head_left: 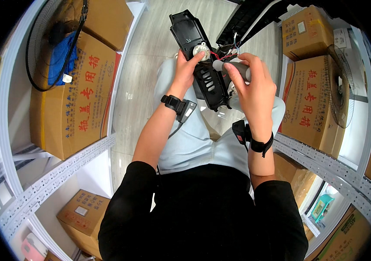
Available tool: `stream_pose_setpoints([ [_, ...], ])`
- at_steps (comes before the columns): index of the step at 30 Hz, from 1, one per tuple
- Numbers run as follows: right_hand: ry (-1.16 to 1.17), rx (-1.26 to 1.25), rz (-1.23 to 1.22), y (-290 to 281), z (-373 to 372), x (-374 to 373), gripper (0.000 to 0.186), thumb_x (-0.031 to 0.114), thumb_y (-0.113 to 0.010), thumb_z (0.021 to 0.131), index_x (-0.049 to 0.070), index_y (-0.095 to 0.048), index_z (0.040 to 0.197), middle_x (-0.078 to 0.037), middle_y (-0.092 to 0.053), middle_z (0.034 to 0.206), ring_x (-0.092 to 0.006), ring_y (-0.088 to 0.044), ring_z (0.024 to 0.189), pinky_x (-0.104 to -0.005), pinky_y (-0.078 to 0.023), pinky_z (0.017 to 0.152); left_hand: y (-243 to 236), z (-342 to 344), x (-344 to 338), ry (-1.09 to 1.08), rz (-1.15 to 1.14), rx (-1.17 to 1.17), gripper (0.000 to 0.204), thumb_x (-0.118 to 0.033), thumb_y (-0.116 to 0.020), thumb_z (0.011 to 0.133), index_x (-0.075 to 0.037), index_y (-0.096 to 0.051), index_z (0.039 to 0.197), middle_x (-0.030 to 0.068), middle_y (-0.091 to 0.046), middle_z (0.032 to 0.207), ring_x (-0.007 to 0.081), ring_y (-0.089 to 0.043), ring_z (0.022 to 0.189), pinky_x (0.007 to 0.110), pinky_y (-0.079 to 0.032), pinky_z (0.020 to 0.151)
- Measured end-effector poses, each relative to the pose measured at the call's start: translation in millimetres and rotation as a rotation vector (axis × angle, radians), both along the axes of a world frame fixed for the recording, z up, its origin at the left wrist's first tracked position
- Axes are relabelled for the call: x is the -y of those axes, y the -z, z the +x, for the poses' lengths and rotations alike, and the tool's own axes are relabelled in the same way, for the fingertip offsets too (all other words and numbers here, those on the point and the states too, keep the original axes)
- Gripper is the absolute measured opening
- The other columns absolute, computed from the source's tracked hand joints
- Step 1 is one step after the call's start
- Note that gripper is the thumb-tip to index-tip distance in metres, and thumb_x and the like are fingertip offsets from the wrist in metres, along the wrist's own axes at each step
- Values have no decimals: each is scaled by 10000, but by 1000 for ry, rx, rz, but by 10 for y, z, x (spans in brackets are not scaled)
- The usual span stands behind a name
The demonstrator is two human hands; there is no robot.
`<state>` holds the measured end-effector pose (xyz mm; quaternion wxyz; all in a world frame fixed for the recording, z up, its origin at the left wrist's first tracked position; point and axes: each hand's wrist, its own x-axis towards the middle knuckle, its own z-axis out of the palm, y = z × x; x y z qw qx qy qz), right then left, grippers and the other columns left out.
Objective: The person sits on the floor and uses a screwdriver to manipulate wires and components inside a black plastic housing. They repeatedly tighten and loosen screws and adjust internal wiring throughout the clip.
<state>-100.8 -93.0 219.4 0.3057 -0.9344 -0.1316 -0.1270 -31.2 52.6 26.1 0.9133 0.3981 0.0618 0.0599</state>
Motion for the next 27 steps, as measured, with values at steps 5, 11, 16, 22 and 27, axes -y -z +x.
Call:
stream_pose_setpoints([
  [5, -254, 153, 31, -47, 36, 80, 379, 145, -758, 845, 83, -578, 1173, -122, -647, 1019, -320, -668, 944, -424, -553, 751, 13, 11, 11, -40, -17, -1, 448, -55, -745, 863, -36, -501, 1239, 64, -647, 1127, 159, -638, 1007, 326, -530, 877],
  [11, -26, -93, 104, 21, 0, 15, 364, 155, -769, 830, 72, -576, 1128, -135, -664, 1023, -345, -683, 901, -413, -556, 725, 9, 4, -5, 12, 29, -15, 451, -52, -741, 864, -40, -499, 1244, 63, -647, 1129, 158, -639, 999, 323, -529, 875],
  [16, -152, 78, 37, 14, 12, 76, 345, 150, -766, 831, 74, -584, 1114, -132, -672, 995, -341, -685, 848, -405, -550, 702, -16, -2, -1, -24, 11, -14, 440, -49, -733, 869, -42, -503, 1243, 59, -646, 1133, 154, -637, 1002, 320, -527, 873],
  [22, -156, 43, 103, 18, -19, 56, 319, 111, -763, 823, 72, -609, 1100, -111, -688, 949, -305, -687, 785, -365, -545, 672, -37, -19, -4, -8, 10, -9, 446, -53, -734, 866, -45, -502, 1246, 61, -637, 1148, 153, -627, 1021, 324, -517, 889],
  [27, -58, 60, 245, -141, -91, 87, 263, 103, -762, 832, 69, -645, 1066, -91, -718, 982, -213, -716, 785, -312, -545, 663, -8, -9, -5, -9, -4, -33, 450, -53, -733, 865, -44, -501, 1251, 59, -641, 1141, 153, -627, 1019, 322, -512, 894],
])
